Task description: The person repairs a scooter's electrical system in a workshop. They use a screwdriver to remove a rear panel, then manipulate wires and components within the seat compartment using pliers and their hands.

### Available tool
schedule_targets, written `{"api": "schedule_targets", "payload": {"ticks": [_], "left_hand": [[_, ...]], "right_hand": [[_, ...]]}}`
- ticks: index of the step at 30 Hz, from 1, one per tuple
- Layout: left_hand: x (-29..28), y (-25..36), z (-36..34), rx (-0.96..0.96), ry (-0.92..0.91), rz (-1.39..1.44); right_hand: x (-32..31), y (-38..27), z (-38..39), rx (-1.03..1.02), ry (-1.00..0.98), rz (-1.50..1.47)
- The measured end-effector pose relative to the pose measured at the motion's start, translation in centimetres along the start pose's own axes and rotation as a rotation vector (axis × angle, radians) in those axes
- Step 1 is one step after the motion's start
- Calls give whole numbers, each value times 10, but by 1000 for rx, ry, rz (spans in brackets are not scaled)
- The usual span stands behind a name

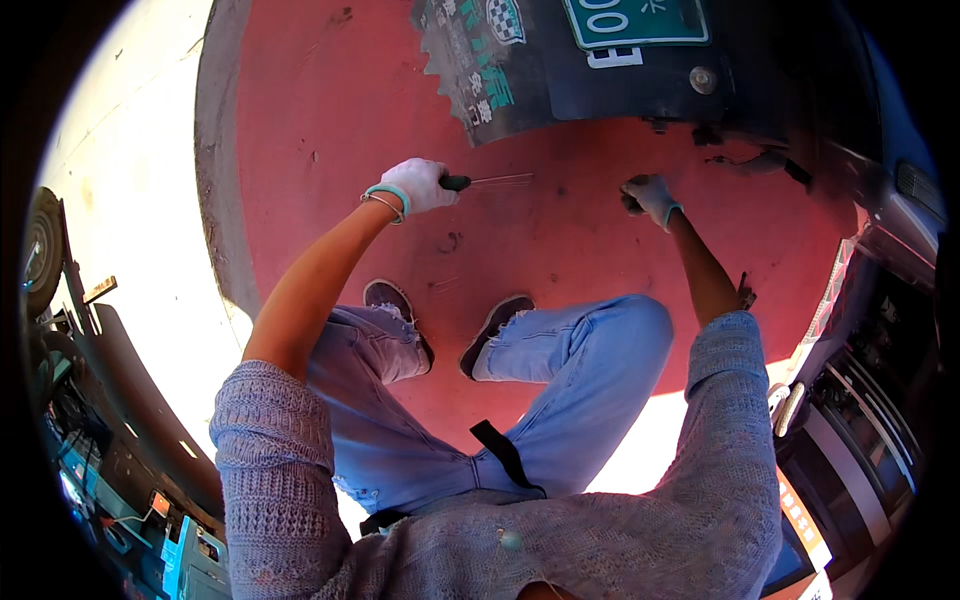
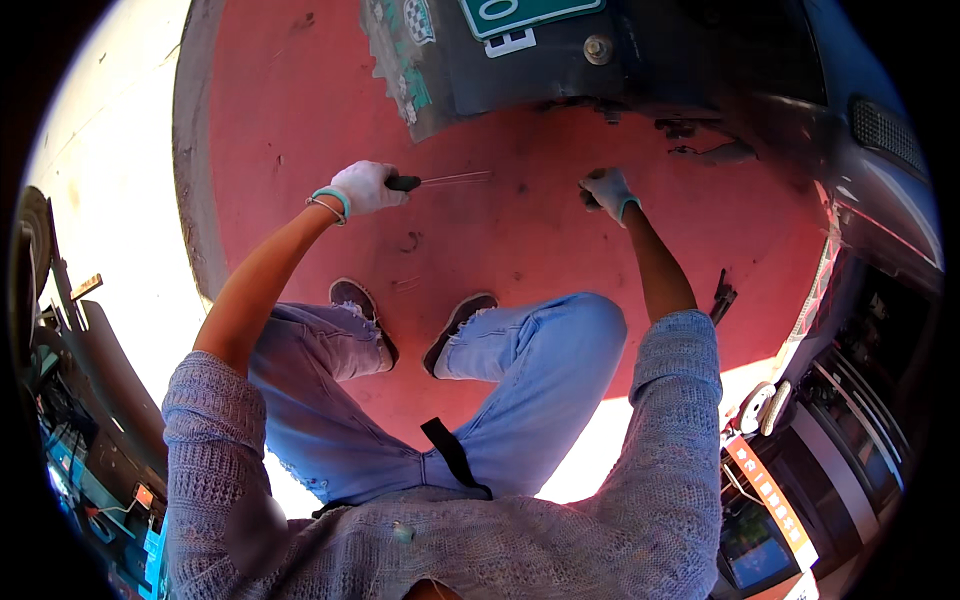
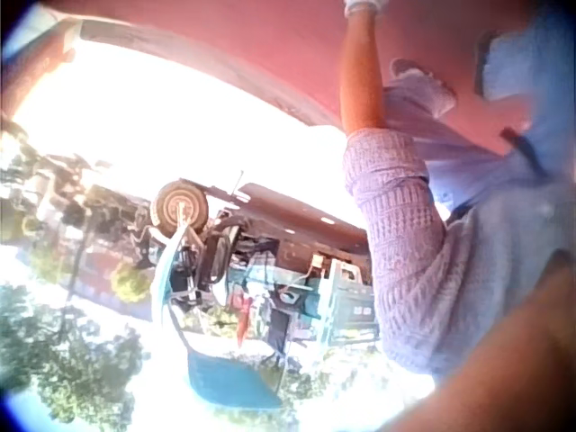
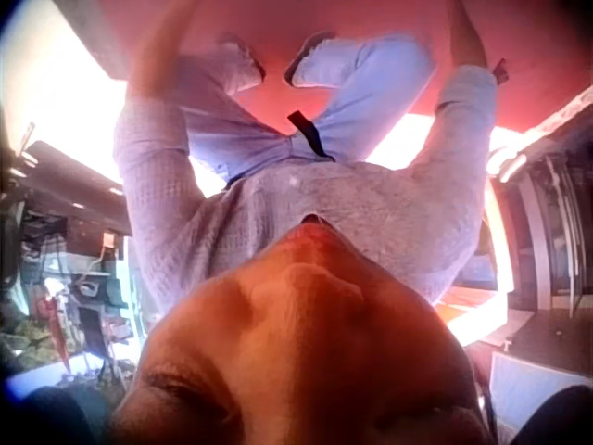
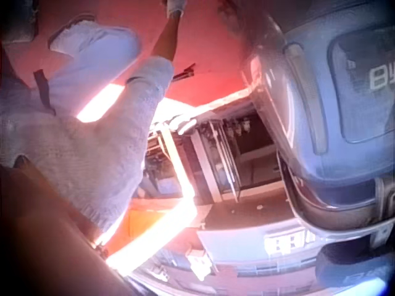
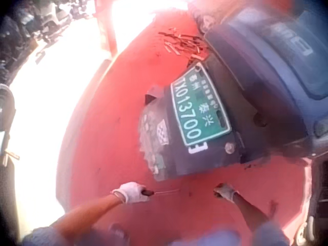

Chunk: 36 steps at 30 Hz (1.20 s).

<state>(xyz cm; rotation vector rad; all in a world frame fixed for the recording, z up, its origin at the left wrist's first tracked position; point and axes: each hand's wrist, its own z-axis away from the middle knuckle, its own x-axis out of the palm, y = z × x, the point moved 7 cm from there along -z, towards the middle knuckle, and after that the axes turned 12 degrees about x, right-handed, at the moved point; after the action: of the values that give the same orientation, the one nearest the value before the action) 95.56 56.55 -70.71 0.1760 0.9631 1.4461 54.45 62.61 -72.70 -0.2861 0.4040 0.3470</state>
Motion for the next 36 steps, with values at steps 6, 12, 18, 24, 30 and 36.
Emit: {"api": "schedule_targets", "payload": {"ticks": [6,12,18,24,30,36], "left_hand": [[9,-8,100,-124,82,239],[8,29,269,-339,349,835],[-64,141,453,-352,657,1462],[-186,192,513,-187,798,1563],[-383,197,498,-64,811,1295],[-570,162,457,-37,823,1050]], "right_hand": [[92,-13,30,-171,221,631],[161,-93,215,-146,-231,635],[129,-216,444,-177,-397,301],[51,-295,541,-186,-343,17],[6,-386,563,-164,-193,-204],[-37,-546,567,-336,-182,-502]]}}
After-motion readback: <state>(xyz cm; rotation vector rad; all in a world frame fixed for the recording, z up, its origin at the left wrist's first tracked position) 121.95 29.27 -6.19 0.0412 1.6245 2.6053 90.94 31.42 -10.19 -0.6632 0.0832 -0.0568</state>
